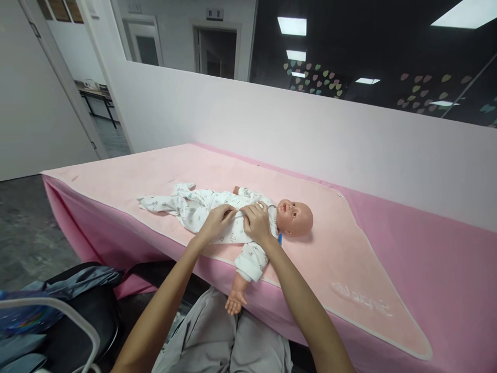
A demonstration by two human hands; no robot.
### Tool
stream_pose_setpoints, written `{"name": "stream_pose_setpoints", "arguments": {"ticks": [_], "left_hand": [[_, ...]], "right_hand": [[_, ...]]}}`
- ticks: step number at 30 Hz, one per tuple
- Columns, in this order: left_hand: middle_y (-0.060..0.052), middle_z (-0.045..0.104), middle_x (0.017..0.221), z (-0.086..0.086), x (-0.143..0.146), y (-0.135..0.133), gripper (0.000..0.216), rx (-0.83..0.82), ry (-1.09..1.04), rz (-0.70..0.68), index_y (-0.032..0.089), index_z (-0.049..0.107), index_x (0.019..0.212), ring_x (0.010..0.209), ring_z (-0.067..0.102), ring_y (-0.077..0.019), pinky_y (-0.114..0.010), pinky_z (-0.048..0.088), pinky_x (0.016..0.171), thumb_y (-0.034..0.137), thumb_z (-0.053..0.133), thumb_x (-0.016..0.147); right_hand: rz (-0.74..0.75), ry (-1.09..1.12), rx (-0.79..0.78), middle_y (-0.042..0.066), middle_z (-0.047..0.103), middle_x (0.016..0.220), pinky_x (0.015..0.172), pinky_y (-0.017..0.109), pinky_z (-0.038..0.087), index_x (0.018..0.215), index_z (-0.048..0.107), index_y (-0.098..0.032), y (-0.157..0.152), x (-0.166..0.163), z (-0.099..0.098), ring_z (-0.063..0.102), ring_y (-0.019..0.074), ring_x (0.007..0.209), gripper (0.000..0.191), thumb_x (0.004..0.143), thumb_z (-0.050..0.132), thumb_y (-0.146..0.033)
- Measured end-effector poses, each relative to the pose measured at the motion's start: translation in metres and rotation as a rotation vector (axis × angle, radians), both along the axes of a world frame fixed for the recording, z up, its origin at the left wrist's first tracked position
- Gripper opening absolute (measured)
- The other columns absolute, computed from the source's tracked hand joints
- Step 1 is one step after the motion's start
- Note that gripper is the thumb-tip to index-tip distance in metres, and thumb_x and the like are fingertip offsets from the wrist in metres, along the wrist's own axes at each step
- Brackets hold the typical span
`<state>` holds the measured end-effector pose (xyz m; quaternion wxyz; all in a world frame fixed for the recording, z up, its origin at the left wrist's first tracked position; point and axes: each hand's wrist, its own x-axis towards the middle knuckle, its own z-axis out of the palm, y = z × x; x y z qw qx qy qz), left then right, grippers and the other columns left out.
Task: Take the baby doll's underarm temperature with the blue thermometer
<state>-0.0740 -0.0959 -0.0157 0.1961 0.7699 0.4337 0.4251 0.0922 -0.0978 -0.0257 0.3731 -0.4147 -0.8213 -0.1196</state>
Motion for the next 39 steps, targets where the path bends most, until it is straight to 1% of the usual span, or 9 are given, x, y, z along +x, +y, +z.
{"name": "stream_pose_setpoints", "arguments": {"ticks": [4,8,12,17,24,29,32,36,39], "left_hand": [[-0.006,0.066,0.095,-0.001,-0.024,0.002,0.027,0.106,0.193,-0.004,0.022,0.066,0.089,0.092,0.056,-0.0238,-0.035,0.040,0.085,0.041,0.047,0.083],[-0.006,0.064,0.107,-0.015,-0.038,0.002,0.033,0.081,0.080,-0.042,0.023,0.064,0.099,0.103,0.055,-0.0229,-0.034,0.040,0.092,0.045,0.056,0.077],[-0.006,0.064,0.106,-0.026,-0.039,0.000,0.029,0.104,-0.012,-0.023,0.020,0.064,0.096,0.106,0.054,-0.0216,-0.034,0.040,0.096,0.043,0.056,0.079],[-0.004,0.063,0.106,-0.029,-0.037,0.000,0.026,0.171,0.086,-0.001,0.022,0.060,0.101,0.105,0.054,-0.0210,-0.035,0.040,0.093,0.039,0.051,0.083],[-0.005,0.061,0.102,-0.030,-0.032,0.002,0.021,0.270,0.175,0.040,0.021,0.059,0.097,0.099,0.053,-0.0204,-0.034,0.040,0.087,0.034,0.048,0.086],[-0.004,0.060,0.100,-0.030,-0.033,0.002,0.019,0.274,0.200,0.010,0.021,0.059,0.095,0.098,0.053,-0.0197,-0.034,0.041,0.087,0.033,0.045,0.088],[-0.006,0.055,0.109,-0.031,-0.032,0.002,0.022,0.274,0.188,0.030,0.021,0.061,0.094,0.103,0.052,-0.0207,-0.035,0.042,0.089,0.034,0.044,0.088],[-0.007,0.042,0.126,-0.033,-0.031,0.002,0.026,0.272,0.152,0.051,0.022,0.063,0.098,0.105,0.052,-0.0215,-0.036,0.043,0.090,0.037,0.045,0.087],[-0.008,0.043,0.127,-0.034,-0.032,0.003,0.026,0.294,0.151,0.059,0.021,0.063,0.098,0.103,0.053,-0.0216,-0.036,0.044,0.089,0.037,0.046,0.086]], "right_hand": [[-0.023,0.013,0.036,0.003,0.063,0.091,0.103,0.042,0.019,0.089,0.057,-0.020,-0.002,-0.007,0.000,0.051,0.0183,0.090,0.021,0.074,0.048,-0.009],[0.024,-0.015,0.041,0.003,0.063,0.092,0.103,0.043,0.019,0.088,0.056,-0.021,-0.007,-0.019,0.000,0.051,0.0179,0.091,0.010,0.082,0.049,-0.021],[0.032,-0.079,0.020,0.002,0.063,0.088,0.101,0.039,0.023,0.088,0.056,-0.021,-0.006,-0.023,-0.002,0.052,0.0163,0.089,0.011,0.087,0.046,-0.025],[0.009,-0.088,0.013,0.002,0.064,0.086,0.099,0.036,0.025,0.087,0.056,-0.021,-0.003,-0.021,-0.004,0.052,0.0157,0.088,0.014,0.089,0.044,-0.027],[-0.005,-0.098,0.010,0.002,0.063,0.084,0.097,0.035,0.027,0.085,0.056,-0.020,-0.003,-0.021,-0.003,0.052,0.0162,0.086,0.013,0.088,0.045,-0.024],[0.001,-0.086,0.012,0.002,0.063,0.083,0.097,0.035,0.028,0.084,0.056,-0.020,-0.003,-0.021,-0.004,0.051,0.0162,0.086,0.013,0.088,0.045,-0.026],[0.004,-0.091,0.016,0.002,0.063,0.084,0.098,0.036,0.027,0.085,0.056,-0.020,-0.002,-0.021,-0.003,0.051,0.0161,0.086,0.014,0.088,0.044,-0.026],[0.000,-0.106,0.012,0.002,0.064,0.084,0.099,0.036,0.025,0.085,0.056,-0.020,-0.001,-0.021,-0.004,0.051,0.0157,0.087,0.016,0.089,0.042,-0.026],[-0.010,-0.116,0.007,0.003,0.064,0.086,0.100,0.036,0.024,0.086,0.057,-0.019,0.001,-0.021,-0.004,0.052,0.0156,0.088,0.019,0.090,0.040,-0.027]]}}
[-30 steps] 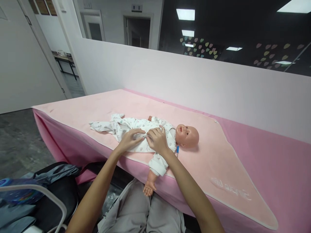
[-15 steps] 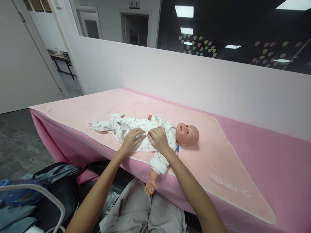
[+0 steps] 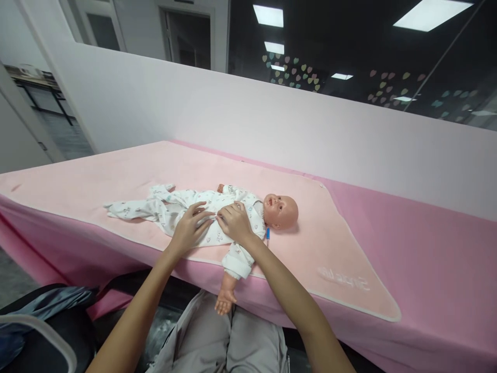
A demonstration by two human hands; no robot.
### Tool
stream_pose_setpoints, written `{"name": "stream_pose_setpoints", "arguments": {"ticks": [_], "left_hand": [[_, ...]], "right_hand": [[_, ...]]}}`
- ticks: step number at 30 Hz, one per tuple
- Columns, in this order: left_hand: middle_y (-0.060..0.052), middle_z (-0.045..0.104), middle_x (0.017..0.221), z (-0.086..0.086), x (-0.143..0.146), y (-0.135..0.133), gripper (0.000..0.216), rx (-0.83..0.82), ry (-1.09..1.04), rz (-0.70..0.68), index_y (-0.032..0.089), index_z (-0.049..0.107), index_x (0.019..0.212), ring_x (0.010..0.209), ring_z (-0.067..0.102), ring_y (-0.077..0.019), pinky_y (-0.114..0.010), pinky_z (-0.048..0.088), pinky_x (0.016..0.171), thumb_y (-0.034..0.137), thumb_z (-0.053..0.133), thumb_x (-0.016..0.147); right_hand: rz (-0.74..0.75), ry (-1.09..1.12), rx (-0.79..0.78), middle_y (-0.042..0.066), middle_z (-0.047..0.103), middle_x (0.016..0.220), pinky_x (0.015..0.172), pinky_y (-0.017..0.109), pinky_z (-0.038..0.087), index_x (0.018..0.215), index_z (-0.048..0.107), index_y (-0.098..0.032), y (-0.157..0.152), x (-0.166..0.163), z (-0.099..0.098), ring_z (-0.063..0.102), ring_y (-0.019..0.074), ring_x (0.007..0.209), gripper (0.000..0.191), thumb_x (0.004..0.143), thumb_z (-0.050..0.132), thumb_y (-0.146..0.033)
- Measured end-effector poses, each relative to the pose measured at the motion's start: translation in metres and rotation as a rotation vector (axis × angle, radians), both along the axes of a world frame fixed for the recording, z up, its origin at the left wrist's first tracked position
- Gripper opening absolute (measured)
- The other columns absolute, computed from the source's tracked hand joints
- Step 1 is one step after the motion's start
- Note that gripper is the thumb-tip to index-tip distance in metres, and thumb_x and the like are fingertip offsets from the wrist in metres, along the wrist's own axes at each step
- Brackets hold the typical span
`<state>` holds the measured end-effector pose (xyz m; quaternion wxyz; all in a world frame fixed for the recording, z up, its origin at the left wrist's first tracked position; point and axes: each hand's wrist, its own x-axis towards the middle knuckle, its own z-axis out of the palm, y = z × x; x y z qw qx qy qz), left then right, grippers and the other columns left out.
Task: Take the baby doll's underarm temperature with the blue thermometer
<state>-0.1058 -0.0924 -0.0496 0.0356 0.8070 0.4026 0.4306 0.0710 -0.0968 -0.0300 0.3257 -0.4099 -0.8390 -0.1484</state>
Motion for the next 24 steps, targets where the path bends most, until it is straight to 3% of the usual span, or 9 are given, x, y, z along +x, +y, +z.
{"name": "stream_pose_setpoints", "arguments": {"ticks": [6,24], "left_hand": [[-0.008,0.055,0.113,-0.0018,-0.0035,0.0052,0.025,0.011,0.063,0.005,0.021,0.061,0.096,0.106,0.051,-0.0238,-0.039,0.041,0.090,0.036,0.043,0.087],[-0.005,0.059,0.107,0.0057,-0.0054,-0.0022,0.029,-0.144,-0.050,-0.098,0.022,0.062,0.095,0.104,0.050,-0.0210,-0.037,0.036,0.095,0.040,0.042,0.087]], "right_hand": [[-0.004,-0.012,0.002,0.002,0.064,0.085,0.100,0.035,0.024,0.085,0.057,-0.019,0.0008,0.0001,-0.0001,0.051,0.0158,0.089,0.019,0.090,0.040,-0.027],[-0.004,0.020,-0.003,0.003,0.064,0.084,0.098,0.035,0.028,0.087,0.054,-0.019,-0.0009,0.0001,-0.0013,0.052,0.0162,0.086,0.018,0.091,0.038,-0.027]]}}
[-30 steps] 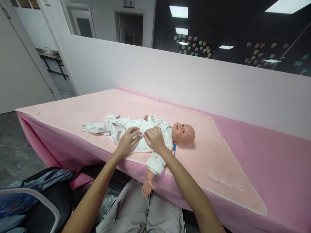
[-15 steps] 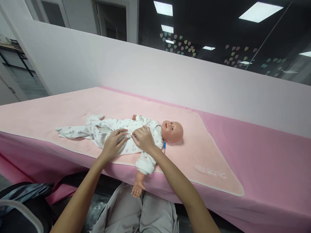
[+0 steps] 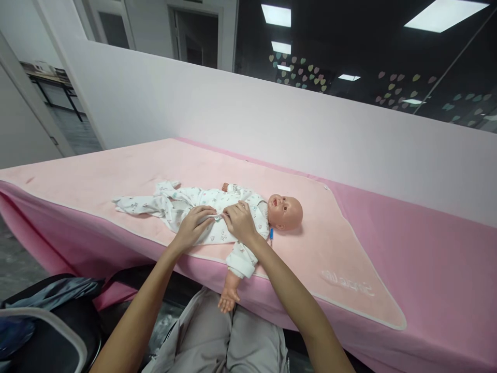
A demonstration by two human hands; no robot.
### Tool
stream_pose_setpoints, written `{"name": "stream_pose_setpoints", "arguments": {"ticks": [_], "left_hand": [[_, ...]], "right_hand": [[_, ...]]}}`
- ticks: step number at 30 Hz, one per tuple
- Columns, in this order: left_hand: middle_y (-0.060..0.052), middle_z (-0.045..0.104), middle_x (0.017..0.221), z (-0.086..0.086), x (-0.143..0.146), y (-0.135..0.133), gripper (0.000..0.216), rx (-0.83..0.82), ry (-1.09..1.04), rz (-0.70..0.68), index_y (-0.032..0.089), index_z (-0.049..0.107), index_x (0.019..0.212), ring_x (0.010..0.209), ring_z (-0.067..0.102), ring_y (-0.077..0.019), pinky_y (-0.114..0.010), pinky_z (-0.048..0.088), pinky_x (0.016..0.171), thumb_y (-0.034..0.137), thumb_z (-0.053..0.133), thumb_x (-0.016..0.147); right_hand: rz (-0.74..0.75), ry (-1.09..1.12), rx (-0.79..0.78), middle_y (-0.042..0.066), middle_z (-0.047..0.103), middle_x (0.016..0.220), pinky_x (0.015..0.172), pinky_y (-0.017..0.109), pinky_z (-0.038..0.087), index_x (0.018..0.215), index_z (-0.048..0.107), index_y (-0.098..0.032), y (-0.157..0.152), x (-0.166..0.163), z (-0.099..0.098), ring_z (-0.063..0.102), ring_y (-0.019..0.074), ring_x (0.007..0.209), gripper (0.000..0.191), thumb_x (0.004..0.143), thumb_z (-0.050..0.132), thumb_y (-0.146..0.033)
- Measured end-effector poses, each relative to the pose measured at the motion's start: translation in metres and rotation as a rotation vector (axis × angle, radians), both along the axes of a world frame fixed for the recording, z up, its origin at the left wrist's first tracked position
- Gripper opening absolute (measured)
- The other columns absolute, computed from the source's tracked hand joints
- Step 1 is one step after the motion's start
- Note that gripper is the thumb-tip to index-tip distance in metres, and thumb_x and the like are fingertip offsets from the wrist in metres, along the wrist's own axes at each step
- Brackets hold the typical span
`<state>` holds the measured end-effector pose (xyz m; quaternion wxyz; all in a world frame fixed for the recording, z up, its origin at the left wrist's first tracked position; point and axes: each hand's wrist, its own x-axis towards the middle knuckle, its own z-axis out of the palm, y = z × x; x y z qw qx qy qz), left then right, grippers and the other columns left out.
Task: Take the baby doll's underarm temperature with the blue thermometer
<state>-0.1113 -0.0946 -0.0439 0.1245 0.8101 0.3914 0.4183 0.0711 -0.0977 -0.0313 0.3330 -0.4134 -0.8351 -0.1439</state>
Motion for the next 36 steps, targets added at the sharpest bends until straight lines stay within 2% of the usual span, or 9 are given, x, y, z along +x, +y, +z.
{"name": "stream_pose_setpoints", "arguments": {"ticks": [10,16,21,24,36], "left_hand": [[-0.005,0.060,0.104,0.0020,0.0004,-0.0016,0.029,-0.062,-0.057,-0.012,0.021,0.059,0.094,0.105,0.049,-0.0216,-0.036,0.035,0.096,0.040,0.038,0.088],[-0.007,0.061,0.100,0.0024,-0.0032,-0.0016,0.029,-0.214,-0.291,-0.063,0.019,0.058,0.097,0.097,0.055,-0.0205,-0.033,0.042,0.088,0.041,0.042,0.086],[-0.005,0.063,0.103,0.0024,-0.0016,-0.0025,0.028,-0.113,-0.163,-0.057,0.022,0.065,0.092,0.102,0.053,-0.0214,-0.037,0.038,0.094,0.041,0.047,0.085],[-0.004,0.063,0.102,0.0031,0.0007,-0.0041,0.027,-0.063,-0.104,-0.031,0.023,0.066,0.092,0.101,0.053,-0.0211,-0.037,0.039,0.092,0.041,0.048,0.085],[-0.004,0.065,0.101,0.0035,0.0012,-0.0060,0.029,-0.060,-0.115,0.035,0.023,0.064,0.096,0.099,0.055,-0.0219,-0.036,0.041,0.089,0.045,0.051,0.083]], "right_hand": [[0.013,0.007,0.005,0.003,0.064,0.083,0.099,0.035,0.027,0.089,0.054,-0.018,-0.0008,0.0004,-0.0002,0.053,0.0155,0.084,0.019,0.092,0.037,-0.027],[0.014,0.042,0.004,0.003,0.064,0.082,0.099,0.034,0.027,0.087,0.054,-0.018,-0.0002,0.0006,-0.0003,0.054,0.0152,0.083,0.017,0.091,0.039,-0.025],[0.012,0.031,-0.015,0.003,0.064,0.081,0.098,0.035,0.028,0.085,0.054,-0.019,-0.0014,0.0010,0.0016,0.054,0.0156,0.084,0.017,0.091,0.039,-0.024],[0.014,0.031,-0.005,0.002,0.064,0.081,0.098,0.034,0.028,0.084,0.054,-0.019,-0.0014,0.0009,0.0016,0.054,0.0149,0.084,0.017,0.090,0.040,-0.024],[0.008,-0.004,-0.008,0.002,0.064,0.082,0.097,0.033,0.028,0.085,0.056,-0.019,-0.0009,0.0009,0.0018,0.053,0.0150,0.085,0.018,0.089,0.040,-0.021]]}}
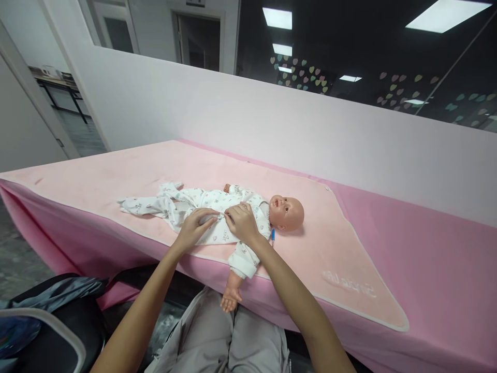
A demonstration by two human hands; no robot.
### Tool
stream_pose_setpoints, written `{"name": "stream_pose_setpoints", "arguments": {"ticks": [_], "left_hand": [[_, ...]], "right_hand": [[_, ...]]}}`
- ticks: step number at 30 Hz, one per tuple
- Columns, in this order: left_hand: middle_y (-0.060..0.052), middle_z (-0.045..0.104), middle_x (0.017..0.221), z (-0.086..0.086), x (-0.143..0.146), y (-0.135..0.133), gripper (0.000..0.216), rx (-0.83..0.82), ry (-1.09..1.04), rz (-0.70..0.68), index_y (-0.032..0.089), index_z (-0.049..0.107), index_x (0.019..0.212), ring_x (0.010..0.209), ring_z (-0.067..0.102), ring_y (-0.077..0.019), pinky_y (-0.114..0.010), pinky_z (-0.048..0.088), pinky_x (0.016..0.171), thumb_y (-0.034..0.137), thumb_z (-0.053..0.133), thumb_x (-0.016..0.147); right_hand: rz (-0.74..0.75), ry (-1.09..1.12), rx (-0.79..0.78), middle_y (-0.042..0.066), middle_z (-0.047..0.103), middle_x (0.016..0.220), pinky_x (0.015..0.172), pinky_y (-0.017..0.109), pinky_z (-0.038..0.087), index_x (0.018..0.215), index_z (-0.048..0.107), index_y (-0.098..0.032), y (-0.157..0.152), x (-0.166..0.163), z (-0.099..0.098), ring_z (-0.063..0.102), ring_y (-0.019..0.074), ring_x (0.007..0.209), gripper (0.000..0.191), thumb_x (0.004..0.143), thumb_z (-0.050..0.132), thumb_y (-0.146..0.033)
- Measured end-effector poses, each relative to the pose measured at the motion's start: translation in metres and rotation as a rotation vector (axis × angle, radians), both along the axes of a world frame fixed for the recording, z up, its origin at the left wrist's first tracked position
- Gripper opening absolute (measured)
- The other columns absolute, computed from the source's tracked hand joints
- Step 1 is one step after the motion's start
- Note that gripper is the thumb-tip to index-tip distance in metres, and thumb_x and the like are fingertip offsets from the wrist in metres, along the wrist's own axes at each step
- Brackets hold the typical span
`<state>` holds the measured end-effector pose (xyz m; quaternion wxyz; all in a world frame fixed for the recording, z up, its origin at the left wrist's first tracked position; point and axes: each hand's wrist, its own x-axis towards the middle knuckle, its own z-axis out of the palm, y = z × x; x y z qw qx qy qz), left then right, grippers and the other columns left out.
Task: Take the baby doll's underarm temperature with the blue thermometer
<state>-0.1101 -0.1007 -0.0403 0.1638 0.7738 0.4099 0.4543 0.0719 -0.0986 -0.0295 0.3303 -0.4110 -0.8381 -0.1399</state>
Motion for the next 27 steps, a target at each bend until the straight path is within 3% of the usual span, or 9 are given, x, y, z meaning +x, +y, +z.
{"name": "stream_pose_setpoints", "arguments": {"ticks": [7,11,14,18,22,27], "left_hand": [[-0.005,0.065,0.102,0.000,-0.002,-0.001,0.030,-0.007,-0.021,-0.038,0.022,0.065,0.095,0.099,0.055,-0.0223,-0.039,0.042,0.091,0.046,0.050,0.083],[-0.006,0.065,0.102,-0.002,-0.004,0.001,0.029,-0.013,-0.069,-0.054,0.022,0.066,0.092,0.101,0.055,-0.0219,-0.039,0.042,0.092,0.044,0.049,0.084],[-0.005,0.066,0.100,-0.003,-0.004,0.001,0.027,-0.008,-0.070,-0.049,0.023,0.067,0.090,0.101,0.056,-0.0216,-0.039,0.043,0.091,0.043,0.050,0.083],[-0.005,0.066,0.100,-0.004,-0.004,0.002,0.027,-0.010,-0.068,-0.048,0.023,0.067,0.090,0.101,0.056,-0.0214,-0.039,0.042,0.093,0.042,0.050,0.084],[-0.004,0.065,0.101,-0.005,-0.004,0.003,0.026,-0.011,-0.078,-0.054,0.023,0.067,0.091,0.101,0.056,-0.0208,-0.038,0.042,0.093,0.042,0.050,0.084],[-0.004,0.065,0.101,-0.005,-0.004,0.002,0.026,-0.013,-0.084,-0.057,0.023,0.067,0.091,0.101,0.056,-0.0208,-0.037,0.042,0.093,0.042,0.050,0.084]], "right_hand": [[0.008,-0.066,-0.096,0.004,0.064,0.088,0.099,0.038,0.028,0.088,0.058,-0.019,-0.017,0.002,0.017,0.054,0.0165,0.091,0.011,0.086,0.047,-0.020],[-0.028,0.189,-0.181,0.003,0.061,0.110,0.094,0.034,0.036,0.083,0.063,-0.023,-0.064,0.026,0.027,0.052,0.0175,0.105,0.015,0.085,0.049,-0.023],[-0.253,0.450,-0.225,0.006,0.064,0.100,0.084,0.033,0.042,0.082,0.064,-0.023,-0.101,0.046,0.017,0.056,0.0191,0.096,0.020,0.086,0.045,-0.026],[-0.524,0.419,-0.245,0.007,0.066,0.094,0.077,0.035,0.042,0.077,0.065,-0.023,-0.131,0.056,-0.015,0.057,0.0225,0.089,0.014,0.081,0.052,-0.025],[-0.611,0.361,-0.194,0.008,0.064,0.103,0.076,0.036,0.042,0.077,0.065,-0.024,-0.141,0.053,-0.038,0.056,0.0247,0.093,0.013,0.079,0.052,-0.022],[-0.641,0.436,-0.197,0.007,0.066,0.091,0.071,0.035,0.043,0.084,0.065,-0.022,-0.145,0.055,-0.039,0.057,0.0225,0.083,0.026,0.081,0.041,-0.013]]}}
